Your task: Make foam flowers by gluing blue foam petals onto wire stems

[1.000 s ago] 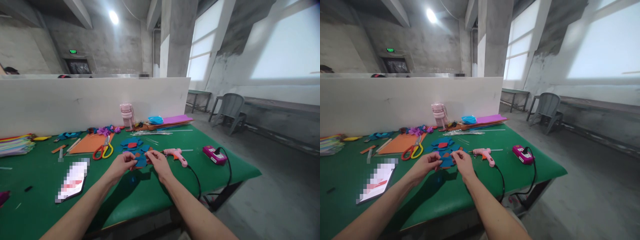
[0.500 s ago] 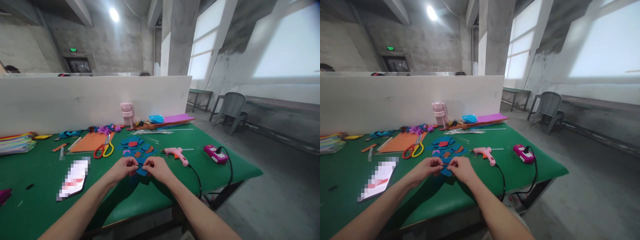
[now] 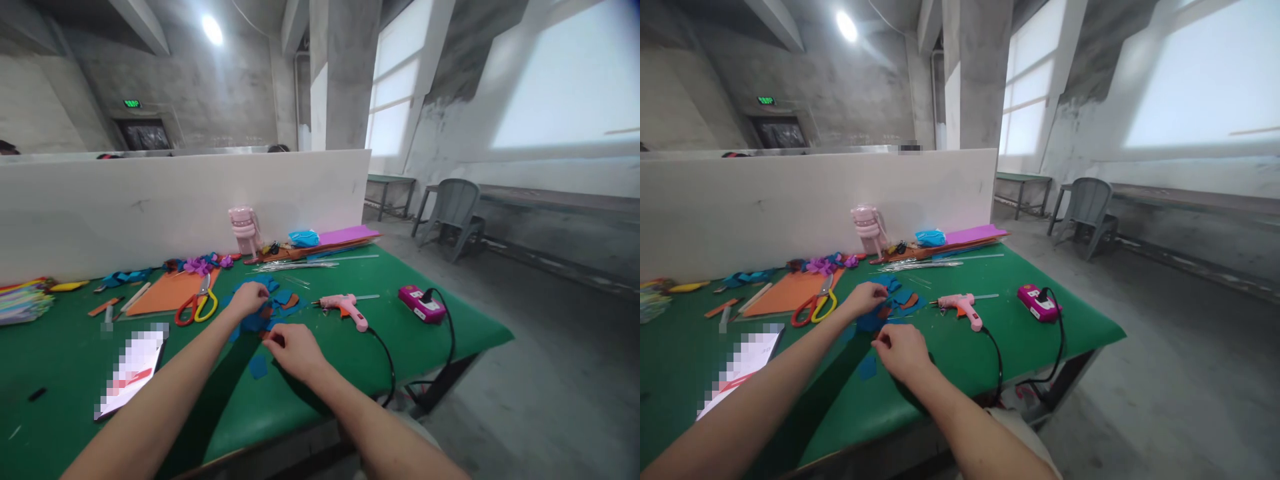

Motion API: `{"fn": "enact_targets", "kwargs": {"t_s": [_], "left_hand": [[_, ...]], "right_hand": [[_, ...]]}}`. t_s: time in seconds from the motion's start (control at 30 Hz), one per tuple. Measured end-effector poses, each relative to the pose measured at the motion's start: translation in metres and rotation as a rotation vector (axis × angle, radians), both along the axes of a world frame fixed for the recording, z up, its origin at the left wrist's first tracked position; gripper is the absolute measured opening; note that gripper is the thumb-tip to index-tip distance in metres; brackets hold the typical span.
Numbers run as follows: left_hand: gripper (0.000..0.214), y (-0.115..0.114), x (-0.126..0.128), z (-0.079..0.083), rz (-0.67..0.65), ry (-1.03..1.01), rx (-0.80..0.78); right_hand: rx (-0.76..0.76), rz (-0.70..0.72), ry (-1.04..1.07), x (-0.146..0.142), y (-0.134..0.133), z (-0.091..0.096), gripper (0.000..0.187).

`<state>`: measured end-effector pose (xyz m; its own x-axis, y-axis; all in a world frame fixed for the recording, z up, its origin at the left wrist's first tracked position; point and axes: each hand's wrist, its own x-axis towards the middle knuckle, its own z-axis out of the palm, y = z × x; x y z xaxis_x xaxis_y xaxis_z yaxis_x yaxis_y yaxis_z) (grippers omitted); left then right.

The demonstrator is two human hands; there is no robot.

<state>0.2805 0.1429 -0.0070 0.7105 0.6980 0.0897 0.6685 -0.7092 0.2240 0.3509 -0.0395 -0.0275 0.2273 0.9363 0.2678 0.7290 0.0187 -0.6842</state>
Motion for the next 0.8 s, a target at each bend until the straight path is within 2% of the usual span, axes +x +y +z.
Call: {"fn": "enact_targets", "kwargs": {"t_s": [0.1,0.23,0.43,0.5,0.63,0.8], "left_hand": [[0.022,0.006,0.021,-0.011,0.024,0.048,0.004],[0.015,0.008,0.027,-0.016,0.06,0.061,0.026],[0.01,-0.013,0.001,0.008,0.066,-0.05,0.064],[0.008,-0.027,-0.012,0.017,0.064,-0.165,-0.005],[0.005,-0.061,-0.034,0.025,0.081,-0.543,-0.236],[0.009,-0.092,-0.045,0.018,0.151,-0.756,-0.459]], "right_hand": [[-0.018,0.0,-0.022,0.002,0.0,0.002,0.013],[-0.024,-0.005,-0.024,0.005,-0.002,0.005,0.014],[0.013,-0.028,0.105,0.01,0.0,0.004,0.012],[0.029,-0.054,0.232,0.011,0.003,0.002,0.009],[0.093,-0.08,0.438,0.01,0.01,-0.001,0.026],[0.226,-0.056,0.381,-0.004,0.011,-0.001,0.05]]}}
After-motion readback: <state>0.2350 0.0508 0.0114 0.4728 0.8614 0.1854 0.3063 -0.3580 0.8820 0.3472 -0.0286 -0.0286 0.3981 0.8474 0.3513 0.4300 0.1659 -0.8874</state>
